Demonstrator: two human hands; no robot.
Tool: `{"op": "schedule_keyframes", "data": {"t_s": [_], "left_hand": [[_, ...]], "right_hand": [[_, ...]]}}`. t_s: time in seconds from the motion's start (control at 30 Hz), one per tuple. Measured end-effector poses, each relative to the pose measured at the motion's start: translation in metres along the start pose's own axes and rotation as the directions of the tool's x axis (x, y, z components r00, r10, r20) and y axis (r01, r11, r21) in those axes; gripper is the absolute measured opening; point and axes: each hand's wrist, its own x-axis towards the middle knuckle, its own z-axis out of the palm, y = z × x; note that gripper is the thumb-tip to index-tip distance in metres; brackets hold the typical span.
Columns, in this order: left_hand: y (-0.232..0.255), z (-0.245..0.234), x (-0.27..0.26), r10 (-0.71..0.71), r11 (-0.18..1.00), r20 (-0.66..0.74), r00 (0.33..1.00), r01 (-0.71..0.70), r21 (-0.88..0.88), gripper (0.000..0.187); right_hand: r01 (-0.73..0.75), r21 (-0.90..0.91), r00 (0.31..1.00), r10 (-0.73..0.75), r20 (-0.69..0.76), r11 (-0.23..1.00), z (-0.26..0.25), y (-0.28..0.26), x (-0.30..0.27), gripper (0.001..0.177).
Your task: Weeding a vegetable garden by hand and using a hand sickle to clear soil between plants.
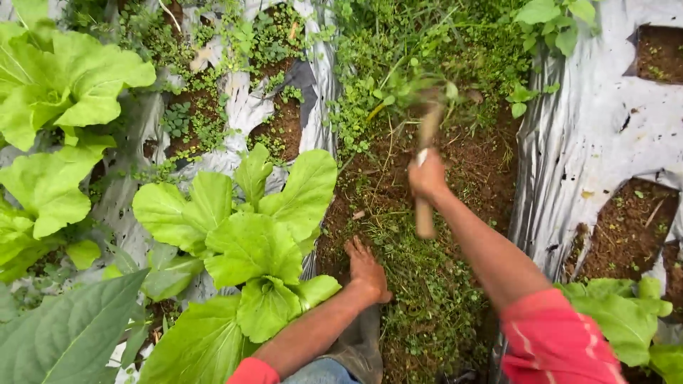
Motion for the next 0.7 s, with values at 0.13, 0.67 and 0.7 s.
{"op": "schedule_keyframes", "data": {"t_s": [0.13, 0.67, 0.7], "left_hand": [[0.000, -0.005, -0.003, -0.020, 1.000, 0.015, 1.000, 0.020, -0.012, 0.088], [0.001, -0.008, -0.006, -0.005, 1.000, 0.058, 0.998, 0.006, -0.022, 0.092], [-0.003, -0.012, -0.010, 0.003, 1.000, 0.047, 0.999, -0.002, -0.013, 0.092]], "right_hand": [[-0.056, 0.024, 0.984, 0.051, 0.171, 0.998, -0.006, 0.012, -0.033, 0.035], [-0.037, -0.088, 0.962, 0.060, 0.266, 0.995, -0.009, 0.030, -0.070, 0.059], [-0.015, -0.058, 0.978, 0.027, 0.208, 0.998, -0.015, 0.021, -0.071, 0.052]]}}
